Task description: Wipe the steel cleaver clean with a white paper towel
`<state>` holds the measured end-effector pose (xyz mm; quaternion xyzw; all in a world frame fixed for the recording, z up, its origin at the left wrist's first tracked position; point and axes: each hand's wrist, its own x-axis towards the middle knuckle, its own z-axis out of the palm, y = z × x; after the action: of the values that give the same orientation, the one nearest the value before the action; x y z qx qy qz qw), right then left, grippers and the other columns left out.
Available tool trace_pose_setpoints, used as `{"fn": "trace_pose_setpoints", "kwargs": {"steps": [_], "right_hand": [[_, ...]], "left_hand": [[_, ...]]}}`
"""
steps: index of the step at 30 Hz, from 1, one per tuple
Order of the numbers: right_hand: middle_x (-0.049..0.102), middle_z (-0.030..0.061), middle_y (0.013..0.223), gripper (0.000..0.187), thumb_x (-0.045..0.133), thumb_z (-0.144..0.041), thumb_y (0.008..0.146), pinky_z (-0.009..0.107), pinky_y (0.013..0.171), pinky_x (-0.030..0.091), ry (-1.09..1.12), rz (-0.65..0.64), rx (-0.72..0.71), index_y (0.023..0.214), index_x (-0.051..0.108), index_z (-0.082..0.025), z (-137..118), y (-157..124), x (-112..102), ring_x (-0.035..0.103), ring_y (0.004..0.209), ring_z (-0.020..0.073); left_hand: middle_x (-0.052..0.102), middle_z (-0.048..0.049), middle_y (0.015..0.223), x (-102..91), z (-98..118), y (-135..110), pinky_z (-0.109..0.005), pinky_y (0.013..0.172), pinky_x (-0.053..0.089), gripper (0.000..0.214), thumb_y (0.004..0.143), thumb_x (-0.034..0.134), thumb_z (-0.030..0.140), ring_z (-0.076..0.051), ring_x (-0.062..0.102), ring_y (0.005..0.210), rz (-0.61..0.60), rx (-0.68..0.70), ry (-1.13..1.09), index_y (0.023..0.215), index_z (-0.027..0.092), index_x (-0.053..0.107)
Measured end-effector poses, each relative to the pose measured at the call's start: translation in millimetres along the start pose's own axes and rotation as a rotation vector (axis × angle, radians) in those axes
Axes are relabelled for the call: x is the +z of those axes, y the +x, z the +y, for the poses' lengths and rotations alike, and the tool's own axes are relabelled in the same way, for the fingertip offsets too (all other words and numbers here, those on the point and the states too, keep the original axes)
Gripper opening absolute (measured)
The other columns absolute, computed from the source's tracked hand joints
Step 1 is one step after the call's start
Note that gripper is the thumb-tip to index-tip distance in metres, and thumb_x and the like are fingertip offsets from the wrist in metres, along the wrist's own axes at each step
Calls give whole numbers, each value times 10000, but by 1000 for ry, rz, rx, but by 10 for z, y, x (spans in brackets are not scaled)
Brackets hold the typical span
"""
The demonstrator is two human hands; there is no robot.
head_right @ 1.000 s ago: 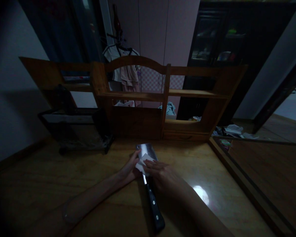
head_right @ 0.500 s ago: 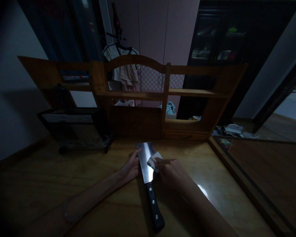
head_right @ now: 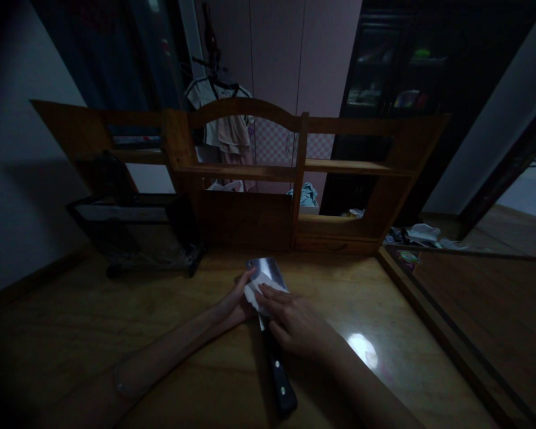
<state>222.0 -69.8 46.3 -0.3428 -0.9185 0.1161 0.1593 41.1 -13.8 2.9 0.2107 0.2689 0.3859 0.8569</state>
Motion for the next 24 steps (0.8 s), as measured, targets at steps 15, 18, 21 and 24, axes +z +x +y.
{"fn": "trace_pose_setpoints", "kwargs": {"steps": [15,18,21,24], "right_hand": [[706,95,837,258,396,-233,925,301,664,462,-397,-11,271,855,634,-163,120,-33,45,676,709,203],[697,103,959,230,412,-219,910,295,736,465,-381,8,205,920,633,-155,92,-30,34,664,775,190],[691,104,953,224,426,-226,898,312,767,475,-370,-26,147,891,638,-154,75,-39,24,658,767,191],[696,107,933,230,433,-230,892,335,794,486,-344,-48,91,865,649,-154,39,-58,14,663,789,206]], "left_hand": [[734,-141,926,49,25,-26,-317,829,492,510,936,423,492,-216,689,798,0,-26,147,1083,61,653],[734,-137,935,38,17,-19,-317,844,486,526,937,409,509,-208,684,791,-30,-22,124,1093,67,648],[731,-133,930,5,10,-6,-317,840,485,546,928,416,532,-209,678,794,-50,-22,134,1093,65,647],[729,-135,920,-20,10,3,-310,805,492,559,921,425,545,-209,676,783,-58,-23,145,1081,59,648]]}}
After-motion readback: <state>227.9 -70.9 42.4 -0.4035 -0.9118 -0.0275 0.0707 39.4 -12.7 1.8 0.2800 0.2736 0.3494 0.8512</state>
